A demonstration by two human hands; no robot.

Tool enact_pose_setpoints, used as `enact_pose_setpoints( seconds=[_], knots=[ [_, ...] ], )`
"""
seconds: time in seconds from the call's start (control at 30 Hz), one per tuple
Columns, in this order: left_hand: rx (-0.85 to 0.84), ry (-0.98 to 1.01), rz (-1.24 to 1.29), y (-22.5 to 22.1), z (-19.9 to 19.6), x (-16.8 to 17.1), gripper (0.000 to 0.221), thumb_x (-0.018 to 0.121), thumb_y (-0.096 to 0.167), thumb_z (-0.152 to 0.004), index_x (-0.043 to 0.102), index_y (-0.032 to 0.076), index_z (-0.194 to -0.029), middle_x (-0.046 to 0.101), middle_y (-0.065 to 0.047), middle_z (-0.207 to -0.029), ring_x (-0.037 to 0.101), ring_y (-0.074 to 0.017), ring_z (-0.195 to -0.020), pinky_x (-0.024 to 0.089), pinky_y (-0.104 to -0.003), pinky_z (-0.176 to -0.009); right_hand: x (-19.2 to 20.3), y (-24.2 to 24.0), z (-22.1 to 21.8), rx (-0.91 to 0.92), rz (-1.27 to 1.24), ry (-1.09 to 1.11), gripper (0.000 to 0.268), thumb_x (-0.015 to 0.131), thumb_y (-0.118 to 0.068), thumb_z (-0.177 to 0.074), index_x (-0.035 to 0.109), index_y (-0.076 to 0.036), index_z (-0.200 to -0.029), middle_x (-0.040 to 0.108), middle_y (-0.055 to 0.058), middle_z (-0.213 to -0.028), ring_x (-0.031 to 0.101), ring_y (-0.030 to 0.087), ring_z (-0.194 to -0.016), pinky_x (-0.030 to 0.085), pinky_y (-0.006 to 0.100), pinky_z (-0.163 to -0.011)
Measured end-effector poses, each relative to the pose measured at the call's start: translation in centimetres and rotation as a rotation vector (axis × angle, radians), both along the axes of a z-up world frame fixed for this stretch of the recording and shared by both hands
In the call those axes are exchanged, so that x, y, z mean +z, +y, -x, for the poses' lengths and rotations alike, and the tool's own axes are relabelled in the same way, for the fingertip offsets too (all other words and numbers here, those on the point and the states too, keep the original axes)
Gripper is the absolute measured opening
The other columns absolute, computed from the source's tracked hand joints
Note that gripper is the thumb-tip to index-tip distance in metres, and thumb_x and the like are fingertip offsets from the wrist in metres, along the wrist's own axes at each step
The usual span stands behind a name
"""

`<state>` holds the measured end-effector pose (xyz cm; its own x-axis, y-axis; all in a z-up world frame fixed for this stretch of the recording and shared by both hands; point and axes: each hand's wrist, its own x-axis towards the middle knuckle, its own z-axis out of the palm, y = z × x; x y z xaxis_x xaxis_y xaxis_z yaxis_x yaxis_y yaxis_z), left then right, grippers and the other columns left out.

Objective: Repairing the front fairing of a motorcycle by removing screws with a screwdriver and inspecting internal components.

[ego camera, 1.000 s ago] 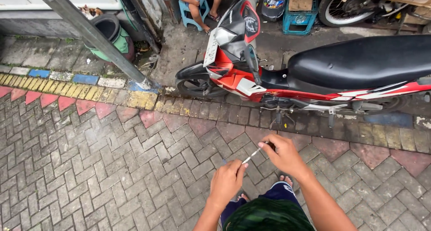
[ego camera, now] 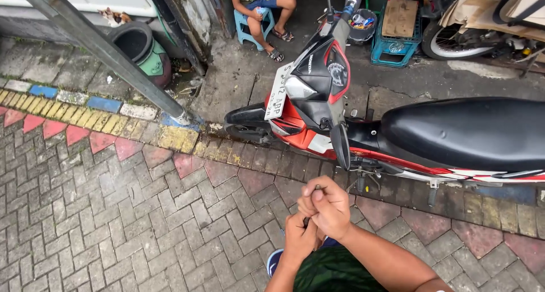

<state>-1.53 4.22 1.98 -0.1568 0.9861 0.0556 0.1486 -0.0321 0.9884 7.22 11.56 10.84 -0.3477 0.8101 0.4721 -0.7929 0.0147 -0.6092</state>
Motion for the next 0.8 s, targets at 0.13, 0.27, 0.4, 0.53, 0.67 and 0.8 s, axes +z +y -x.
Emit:
enact_pose_setpoints(
  seconds=[0.13, 0.27, 0.4, 0.53, 0.67, 0.8],
  knots=[
    [-0.075, -0.139, -0.069, 1.7, 1.3, 2.8, 0.02, 0.053, 0.019, -0.104, 0.061, 0.007, -0.09, 0.055, -0.005, -0.051, 0.045, -0.0105, -0.046, 0.032, -0.033, -0.048, 2.6, 2.1, 1.3, 0.018, 0.025, -0.084, 0.033, 0.044, -0.027, -0.113, 0.055, 0.004, -0.11, 0.033, 0.004, -0.064, 0.024, 0.012, -0.052, 0.026, 0.028, -0.051],
    [0.023, -0.184, -0.009, 3.1, 2.1, 1.2, 0.037, 0.041, 0.034, -0.108, 0.065, 0.005, -0.109, 0.044, 0.001, -0.056, 0.035, -0.0072, -0.049, 0.029, -0.029, -0.048, 2.2, 3.7, 3.0, 0.042, 0.158, -0.2, 0.036, 0.046, -0.029, -0.111, 0.057, 0.006, -0.111, 0.045, 0.007, -0.077, 0.038, 0.012, -0.061, 0.034, 0.025, -0.054],
    [0.098, -0.033, 0.056, 4.4, 2.3, 1.1, 0.039, 0.041, 0.032, -0.107, 0.062, 0.009, -0.083, 0.054, -0.003, -0.059, 0.048, -0.0112, -0.056, 0.037, -0.036, -0.053, 0.7, 4.7, 4.7, -0.168, 0.256, -0.279, 0.03, 0.044, -0.019, -0.111, 0.059, 0.006, -0.106, 0.037, 0.003, -0.068, 0.03, 0.01, -0.054, 0.027, 0.024, -0.047],
    [0.044, -0.076, 0.194, 6.3, 3.9, 1.2, 0.044, 0.044, 0.03, -0.109, 0.044, 0.012, -0.069, 0.047, -0.001, -0.058, 0.043, -0.0109, -0.058, 0.033, -0.034, -0.056, -0.6, 7.0, 6.2, -0.311, 0.449, -0.235, 0.027, 0.043, -0.017, -0.11, 0.059, 0.003, -0.101, 0.031, 0.002, -0.065, 0.023, 0.01, -0.049, 0.019, 0.026, -0.042],
    [-0.074, -0.148, 0.25, 8.3, 6.2, 1.6, 0.046, 0.045, 0.033, -0.111, 0.046, 0.012, -0.07, 0.045, 0.0, -0.056, 0.039, -0.0106, -0.054, 0.03, -0.033, -0.053, -1.3, 8.5, 7.8, -0.409, 0.573, -0.223, 0.028, 0.042, -0.02, -0.111, 0.057, 0.0, -0.099, 0.029, 0.0, -0.065, 0.021, 0.009, -0.051, 0.017, 0.025, -0.042],
    [-0.174, -0.262, 0.29, 8.6, 8.2, 0.5, 0.045, 0.043, 0.035, -0.112, 0.044, 0.013, -0.073, 0.038, 0.0, -0.055, 0.033, -0.0103, -0.049, 0.026, -0.031, -0.049, -1.6, 8.4, 9.2, -0.44, 0.611, -0.258, 0.027, 0.04, -0.017, -0.112, 0.057, 0.001, -0.103, 0.037, 0.003, -0.066, 0.026, 0.009, -0.049, 0.024, 0.024, -0.041]
  ],
)
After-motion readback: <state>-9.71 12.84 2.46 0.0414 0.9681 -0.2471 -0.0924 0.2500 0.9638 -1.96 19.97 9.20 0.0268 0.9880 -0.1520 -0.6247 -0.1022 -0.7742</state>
